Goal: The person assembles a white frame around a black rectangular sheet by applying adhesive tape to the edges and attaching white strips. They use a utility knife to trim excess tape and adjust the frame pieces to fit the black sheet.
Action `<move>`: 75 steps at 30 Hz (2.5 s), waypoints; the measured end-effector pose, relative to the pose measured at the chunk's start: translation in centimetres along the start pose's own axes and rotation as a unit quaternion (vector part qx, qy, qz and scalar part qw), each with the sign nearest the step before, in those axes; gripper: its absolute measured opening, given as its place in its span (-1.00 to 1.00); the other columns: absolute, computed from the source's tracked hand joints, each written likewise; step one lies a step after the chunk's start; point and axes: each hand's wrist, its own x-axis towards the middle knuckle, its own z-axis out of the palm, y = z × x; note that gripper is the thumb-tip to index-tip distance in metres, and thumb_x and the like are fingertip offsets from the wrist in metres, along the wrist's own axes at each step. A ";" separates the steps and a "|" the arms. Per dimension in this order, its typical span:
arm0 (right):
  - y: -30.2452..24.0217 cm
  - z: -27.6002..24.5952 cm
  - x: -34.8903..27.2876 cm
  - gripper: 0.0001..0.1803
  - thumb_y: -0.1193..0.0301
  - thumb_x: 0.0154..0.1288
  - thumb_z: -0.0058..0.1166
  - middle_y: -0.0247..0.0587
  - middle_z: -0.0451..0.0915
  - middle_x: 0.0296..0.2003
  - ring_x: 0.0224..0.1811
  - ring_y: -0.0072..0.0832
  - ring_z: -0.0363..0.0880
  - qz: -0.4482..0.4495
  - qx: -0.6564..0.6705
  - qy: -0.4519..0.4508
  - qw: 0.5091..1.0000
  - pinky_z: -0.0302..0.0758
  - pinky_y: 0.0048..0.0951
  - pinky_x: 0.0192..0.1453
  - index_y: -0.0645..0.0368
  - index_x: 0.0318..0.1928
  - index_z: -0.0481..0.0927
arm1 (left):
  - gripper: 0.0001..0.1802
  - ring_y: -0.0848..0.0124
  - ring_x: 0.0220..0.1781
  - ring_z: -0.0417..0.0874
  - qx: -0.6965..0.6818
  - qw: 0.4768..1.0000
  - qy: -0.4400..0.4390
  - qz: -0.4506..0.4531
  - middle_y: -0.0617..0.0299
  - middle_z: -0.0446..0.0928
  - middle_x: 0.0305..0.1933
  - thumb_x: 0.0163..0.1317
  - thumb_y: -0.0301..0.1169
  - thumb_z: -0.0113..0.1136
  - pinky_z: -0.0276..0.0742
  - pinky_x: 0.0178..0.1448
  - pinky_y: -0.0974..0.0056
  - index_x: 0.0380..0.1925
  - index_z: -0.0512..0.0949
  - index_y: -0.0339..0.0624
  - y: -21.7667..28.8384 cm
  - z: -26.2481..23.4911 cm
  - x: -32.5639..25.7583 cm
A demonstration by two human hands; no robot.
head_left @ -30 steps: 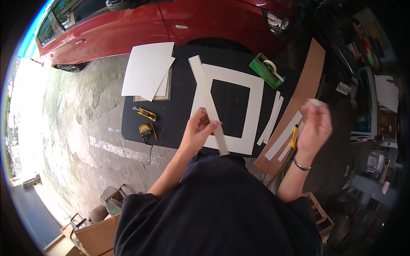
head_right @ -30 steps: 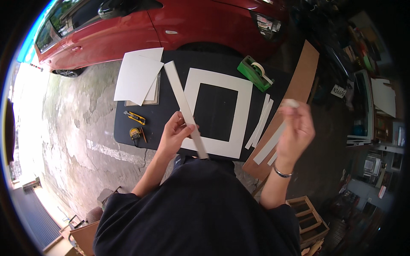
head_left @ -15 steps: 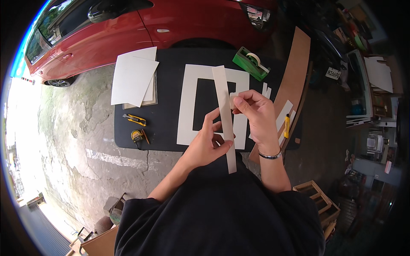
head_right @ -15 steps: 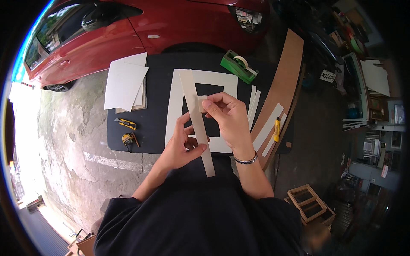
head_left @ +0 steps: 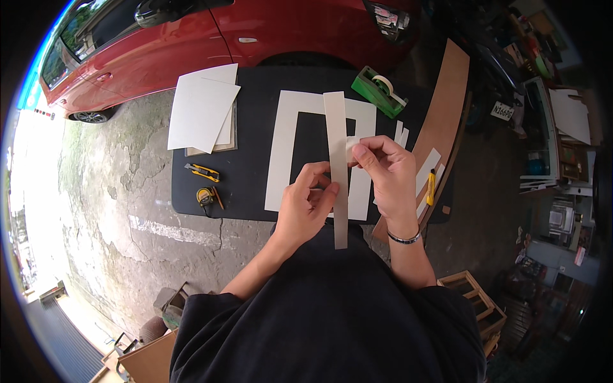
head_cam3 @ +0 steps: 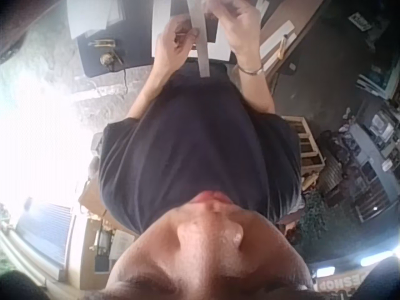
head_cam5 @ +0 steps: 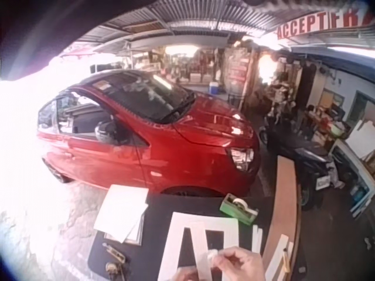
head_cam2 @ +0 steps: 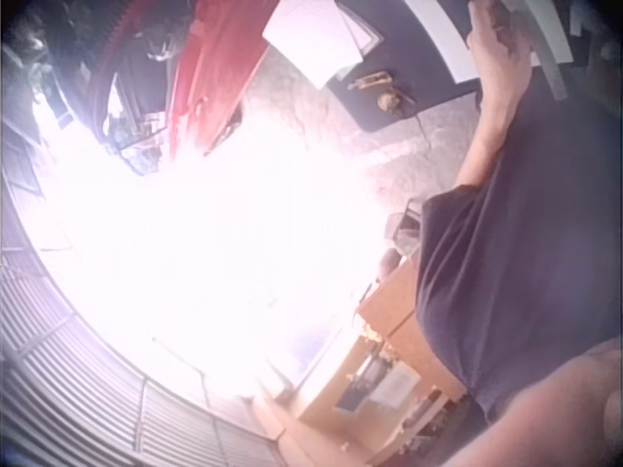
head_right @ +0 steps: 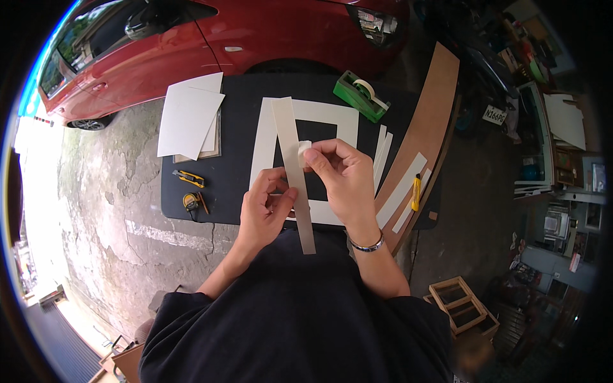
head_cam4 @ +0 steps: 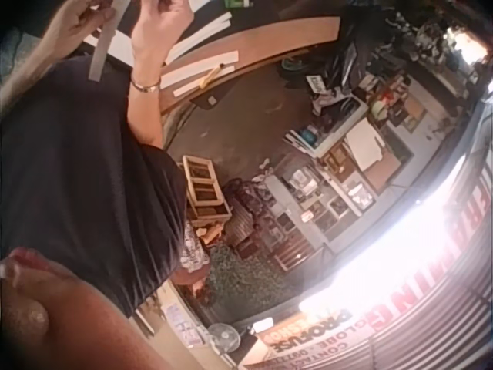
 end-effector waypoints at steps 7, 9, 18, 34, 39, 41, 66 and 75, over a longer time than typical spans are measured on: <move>-0.2 0.5 -0.3 -0.81 0.42 0.41 0.32 -0.29 0.72 -0.35 -0.30 -0.62 0.69 -0.052 -0.104 0.018 0.993 0.59 -0.59 -0.16 0.32 -0.13 0.68 | -0.69 0.46 -0.22 0.77 -0.034 0.999 0.028 0.014 0.15 0.63 -0.22 0.44 -0.65 0.11 0.79 -0.22 0.36 0.14 0.38 -0.34 -0.1 0.4 0.3; -0.2 0.7 -0.2 -0.82 0.42 0.42 0.32 -0.31 0.71 -0.37 -0.32 -0.64 0.67 -0.043 -0.097 0.017 0.994 0.57 -0.60 -0.19 0.30 -0.14 0.68 | -0.68 0.46 -0.21 0.77 -0.035 0.998 0.026 0.035 0.15 0.63 -0.22 0.43 -0.65 0.11 0.79 -0.23 0.36 0.14 0.38 -0.34 -0.2 0.3 0.5; -0.7 0.4 0.4 -0.75 0.31 0.43 0.32 -0.36 0.68 -0.44 -0.47 -0.72 0.51 -0.005 -0.124 -0.003 0.992 0.43 -0.63 -0.37 0.28 -0.21 0.67 | -0.56 0.47 -0.30 0.77 -0.044 0.998 0.049 0.019 0.12 0.68 -0.28 0.38 -0.64 0.19 0.64 -0.28 0.40 0.23 0.37 -0.24 0.5 0.4 0.8; -1.3 0.6 1.3 -0.74 0.29 0.43 0.33 -0.38 0.66 -0.46 -0.47 -0.73 0.51 -0.036 -0.141 0.009 0.989 0.39 -0.64 -0.38 0.28 -0.23 0.67 | -0.51 0.42 -0.26 0.80 -0.011 1.000 0.026 0.014 0.13 0.64 -0.24 0.40 -0.67 0.12 0.77 -0.27 0.39 0.30 0.30 -0.29 1.2 0.4 0.6; -1.0 0.6 1.8 -0.75 0.31 0.44 0.32 -0.35 0.69 -0.42 -0.39 -0.69 0.60 -0.091 -0.123 0.007 0.988 0.48 -0.63 -0.25 0.27 -0.23 0.67 | -0.30 0.49 -0.30 0.77 -0.042 0.998 0.009 0.043 0.16 0.65 -0.24 0.33 -0.70 0.17 0.69 -0.28 0.48 0.44 0.18 -0.23 1.0 0.5 0.5; -1.5 0.6 1.7 -0.77 0.33 0.44 0.31 -0.33 0.70 -0.41 -0.35 -0.68 0.63 -0.080 -0.119 -0.002 0.990 0.51 -0.63 -0.20 0.27 -0.23 0.66 | -0.22 0.50 -0.30 0.76 -0.045 0.998 0.002 0.038 0.18 0.65 -0.25 0.30 -0.72 0.18 0.66 -0.29 0.49 0.48 0.11 -0.22 1.4 0.4 0.3; -1.8 1.3 0.8 -0.77 0.33 0.43 0.32 -0.33 0.68 -0.45 -0.41 -0.65 0.60 -0.022 -0.163 -0.045 0.985 0.51 -0.58 -0.29 0.28 -0.20 0.66 | -0.68 0.39 -0.20 0.79 -0.107 0.990 0.065 0.063 0.13 0.60 -0.17 0.44 -0.66 0.10 0.82 -0.19 0.34 0.16 0.40 -0.42 2.2 -0.1 1.9; -1.9 1.3 1.5 -0.78 0.36 0.41 0.32 -0.29 0.68 -0.43 -0.40 -0.64 0.61 -0.034 -0.211 -0.056 0.975 0.52 -0.55 -0.29 0.30 -0.22 0.65 | -0.66 0.34 -0.16 0.81 -0.121 0.989 0.068 0.041 0.05 0.65 -0.13 0.42 -0.67 0.09 0.85 -0.16 0.28 0.17 0.37 -0.43 2.6 -0.3 2.1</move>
